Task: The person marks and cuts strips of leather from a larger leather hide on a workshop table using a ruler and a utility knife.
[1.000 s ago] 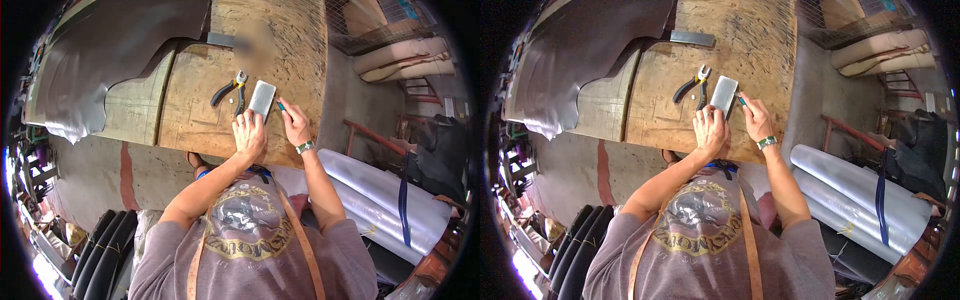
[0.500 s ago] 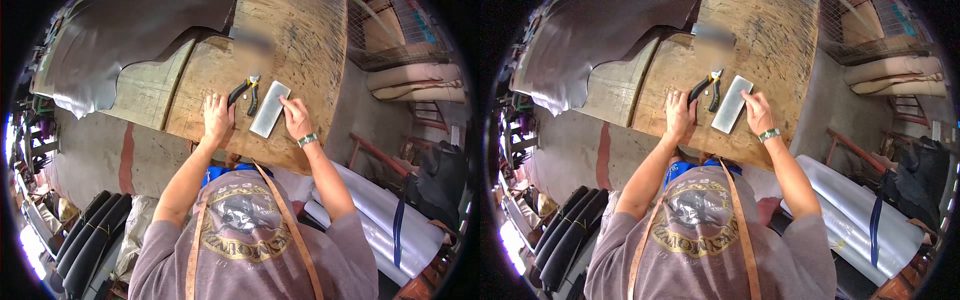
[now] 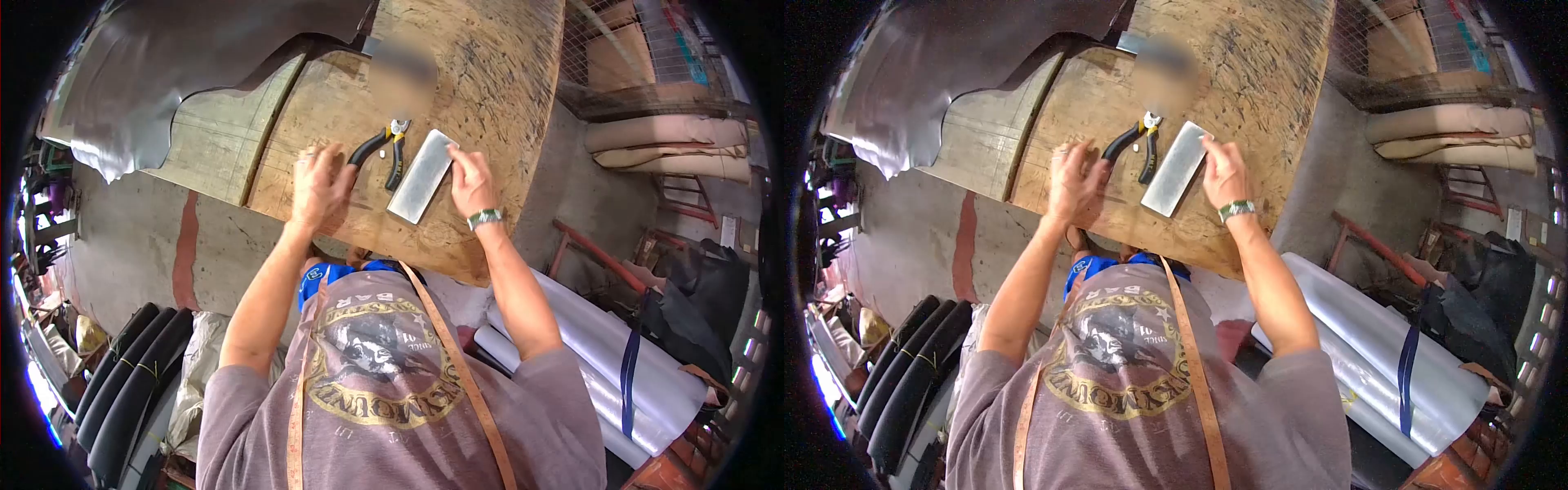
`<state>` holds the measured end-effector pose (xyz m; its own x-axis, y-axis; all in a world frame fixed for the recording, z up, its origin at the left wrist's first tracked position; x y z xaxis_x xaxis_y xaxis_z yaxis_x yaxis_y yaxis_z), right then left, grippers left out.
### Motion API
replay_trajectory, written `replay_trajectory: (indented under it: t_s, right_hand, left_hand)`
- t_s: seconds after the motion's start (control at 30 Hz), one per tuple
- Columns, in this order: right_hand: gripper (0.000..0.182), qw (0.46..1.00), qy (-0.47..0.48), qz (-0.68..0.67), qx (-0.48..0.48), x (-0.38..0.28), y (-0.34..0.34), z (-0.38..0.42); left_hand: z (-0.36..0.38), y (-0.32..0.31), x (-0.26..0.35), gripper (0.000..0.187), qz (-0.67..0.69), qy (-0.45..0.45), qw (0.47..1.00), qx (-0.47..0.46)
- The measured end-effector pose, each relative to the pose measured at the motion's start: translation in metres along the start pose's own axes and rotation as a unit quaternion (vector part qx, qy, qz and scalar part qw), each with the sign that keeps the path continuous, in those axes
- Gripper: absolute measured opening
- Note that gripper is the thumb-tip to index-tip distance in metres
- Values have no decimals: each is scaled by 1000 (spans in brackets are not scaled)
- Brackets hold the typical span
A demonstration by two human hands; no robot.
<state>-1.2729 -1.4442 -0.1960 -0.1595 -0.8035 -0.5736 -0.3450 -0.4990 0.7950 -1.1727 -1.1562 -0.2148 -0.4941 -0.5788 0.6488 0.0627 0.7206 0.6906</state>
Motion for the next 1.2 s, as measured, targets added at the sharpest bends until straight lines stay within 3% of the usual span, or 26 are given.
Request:
replay_trajectory:
  t_s: [0.1,0.17,0.23,0.37,0.43,0.47,0.5,0.57,0.6,0.67,0.7,0.77,0.83,0.87,0.97,1.03,1.1,1.2]
  right_hand:
    - [33,993,5,36,-111,-15,5,29]
    - [33,996,23,40,-70,-3,4,12]
    - [34,1000,6,-3,0,-4,2,-13]
    - [40,994,41,64,-79,-7,-5,23]
    - [41,992,66,92,-46,-1,-6,-5]
    - [41,994,35,85,-55,-5,2,-23]
    - [34,989,53,134,-35,11,3,-38]
    - [23,996,-58,38,-52,37,16,-51]
    - [25,982,-150,-24,-114,35,15,-52]
    - [35,902,-332,-137,-239,22,21,-27]
    - [44,896,-324,-162,-257,17,10,-15]
    - [40,889,-352,-135,-261,18,-7,-7]
    - [41,921,-334,-145,-139,25,-7,-23]
    - [43,920,-329,-176,-123,35,-12,-26]
    - [44,885,-323,-122,-313,-8,-3,-7]
    - [44,912,-290,-113,-269,10,-4,-16]
    - [44,936,-284,-130,-162,22,-7,-35]
    - [45,887,-329,-118,-301,-3,-3,-12]
  left_hand:
    - [-4,58,-31,39,-116,-2,990,77]
    - [-2,97,-59,38,-154,57,981,101]
    - [7,119,-92,42,-277,152,942,111]
    - [18,119,-130,50,-306,230,911,152]
    - [22,114,-127,53,-295,247,907,169]
    - [23,115,-129,54,-283,259,908,170]
    - [24,115,-131,54,-282,258,910,162]
    - [22,118,-136,55,-282,259,912,150]
    - [21,118,-136,55,-275,256,914,153]
    - [22,118,-136,55,-269,264,913,157]
    - [22,117,-138,54,-266,266,913,157]
    - [23,116,-139,54,-274,258,912,162]
    - [21,118,-136,54,-289,252,909,162]
    - [23,118,-137,54,-286,254,909,165]
    - [18,116,-142,53,-275,244,913,178]
    - [23,115,-140,52,-277,242,912,182]
    - [27,113,-139,52,-278,245,911,179]
    - [23,116,-142,53,-276,241,913,177]
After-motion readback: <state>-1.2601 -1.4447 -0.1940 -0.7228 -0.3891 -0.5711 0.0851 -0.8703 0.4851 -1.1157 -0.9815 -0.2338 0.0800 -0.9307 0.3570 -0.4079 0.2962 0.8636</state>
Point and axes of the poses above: each hand's wrist, its own z-axis away from the middle knuckle, its own y-axis out of the back of the hand, x = y × z, the point moved 4 cm from there along -z, towards the middle knuckle, and after that the axes turned 2 degrees about -y, right-handed, at the moved point
